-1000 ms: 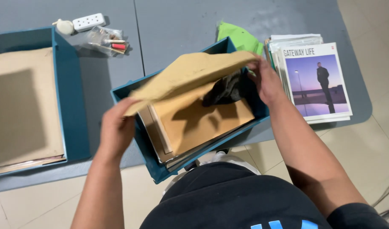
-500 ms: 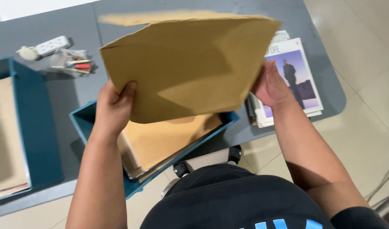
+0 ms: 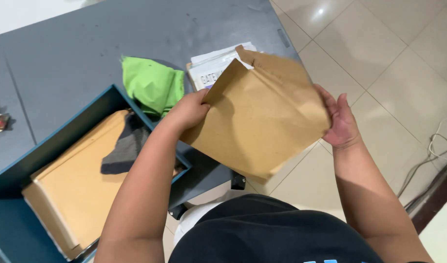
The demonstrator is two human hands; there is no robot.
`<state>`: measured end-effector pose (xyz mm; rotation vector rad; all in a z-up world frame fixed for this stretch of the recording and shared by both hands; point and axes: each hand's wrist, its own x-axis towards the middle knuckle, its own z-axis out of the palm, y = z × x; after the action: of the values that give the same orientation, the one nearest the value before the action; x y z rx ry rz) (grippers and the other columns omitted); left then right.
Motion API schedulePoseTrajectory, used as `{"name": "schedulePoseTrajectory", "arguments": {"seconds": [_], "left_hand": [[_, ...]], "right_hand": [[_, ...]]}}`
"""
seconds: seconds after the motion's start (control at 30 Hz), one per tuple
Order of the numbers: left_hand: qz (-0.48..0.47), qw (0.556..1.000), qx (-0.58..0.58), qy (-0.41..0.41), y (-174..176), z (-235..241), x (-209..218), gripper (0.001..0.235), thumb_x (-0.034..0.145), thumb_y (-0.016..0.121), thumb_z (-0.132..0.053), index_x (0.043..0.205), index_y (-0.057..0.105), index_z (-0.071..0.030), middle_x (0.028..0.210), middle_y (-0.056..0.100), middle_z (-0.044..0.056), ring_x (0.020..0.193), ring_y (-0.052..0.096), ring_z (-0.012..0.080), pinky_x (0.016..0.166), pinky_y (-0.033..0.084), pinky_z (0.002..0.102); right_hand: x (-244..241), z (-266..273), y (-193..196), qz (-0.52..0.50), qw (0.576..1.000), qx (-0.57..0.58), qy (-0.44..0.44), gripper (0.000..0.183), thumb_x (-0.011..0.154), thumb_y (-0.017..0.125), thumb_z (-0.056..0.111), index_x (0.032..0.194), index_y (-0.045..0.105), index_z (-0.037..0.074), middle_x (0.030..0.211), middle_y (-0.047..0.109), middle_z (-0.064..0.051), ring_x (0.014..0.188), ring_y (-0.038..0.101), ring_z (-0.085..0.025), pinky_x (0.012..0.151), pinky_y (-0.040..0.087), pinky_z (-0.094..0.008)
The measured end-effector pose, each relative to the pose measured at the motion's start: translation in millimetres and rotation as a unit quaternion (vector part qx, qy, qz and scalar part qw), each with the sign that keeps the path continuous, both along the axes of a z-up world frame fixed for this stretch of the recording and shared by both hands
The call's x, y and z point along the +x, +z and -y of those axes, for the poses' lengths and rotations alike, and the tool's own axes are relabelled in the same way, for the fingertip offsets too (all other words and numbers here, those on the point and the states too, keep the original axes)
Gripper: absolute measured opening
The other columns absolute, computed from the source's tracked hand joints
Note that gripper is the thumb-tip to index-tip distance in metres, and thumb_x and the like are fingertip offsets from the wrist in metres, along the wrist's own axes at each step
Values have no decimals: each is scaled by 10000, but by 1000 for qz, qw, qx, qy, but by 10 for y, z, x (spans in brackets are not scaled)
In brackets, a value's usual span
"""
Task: The person wipes the covers of various documents and folders with a dark cloth. They handle a pink folder, a green folder, a plastic-wrapped document, and several 'Gateway Life' magazines, wiping each item and stacking them on the table. The person also wipes brown paper envelopes and places them into a blue storage box.
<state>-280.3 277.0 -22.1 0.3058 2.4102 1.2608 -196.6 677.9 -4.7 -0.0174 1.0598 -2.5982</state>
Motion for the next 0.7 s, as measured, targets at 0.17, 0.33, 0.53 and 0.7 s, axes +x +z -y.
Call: {"name": "schedulePoseTrajectory", "arguments": {"seconds": [0.17,0.33,0.53,0.7], "left_hand": [[-19,996,-77,46,-293,-543,-294,476,914,618,-172,1389,578,-155,1259,687,166,1167,645,367,979,503,446],[-213,947,-198,138,-503,-822,178,580,931,695,-264,1464,515,-121,1557,416,167,1427,433,377,1141,355,569],[-118,941,-314,-51,-600,-1089,944,757,938,595,-493,1564,304,-181,1660,115,178,1534,84,404,1140,115,719],[-120,931,-342,-45,-768,-941,729,760,949,571,-481,1605,281,-231,1690,87,118,1558,61,332,1159,94,737]], "right_hand": [[-145,-202,-506,3,942,333,31,593,971,610,255,1542,472,173,1569,502,-76,1338,552,-303,1049,485,-422],[-44,148,-404,-134,655,739,-86,692,907,570,-15,1561,482,195,1379,617,-140,1230,614,-339,1016,500,-393],[152,292,-572,-224,604,760,-89,648,945,503,13,1567,489,192,1403,646,-90,1303,582,-302,1123,475,-400],[236,742,-612,-305,454,826,132,704,876,609,485,1456,490,106,1558,384,-138,1483,219,-340,1140,165,-622]]}}
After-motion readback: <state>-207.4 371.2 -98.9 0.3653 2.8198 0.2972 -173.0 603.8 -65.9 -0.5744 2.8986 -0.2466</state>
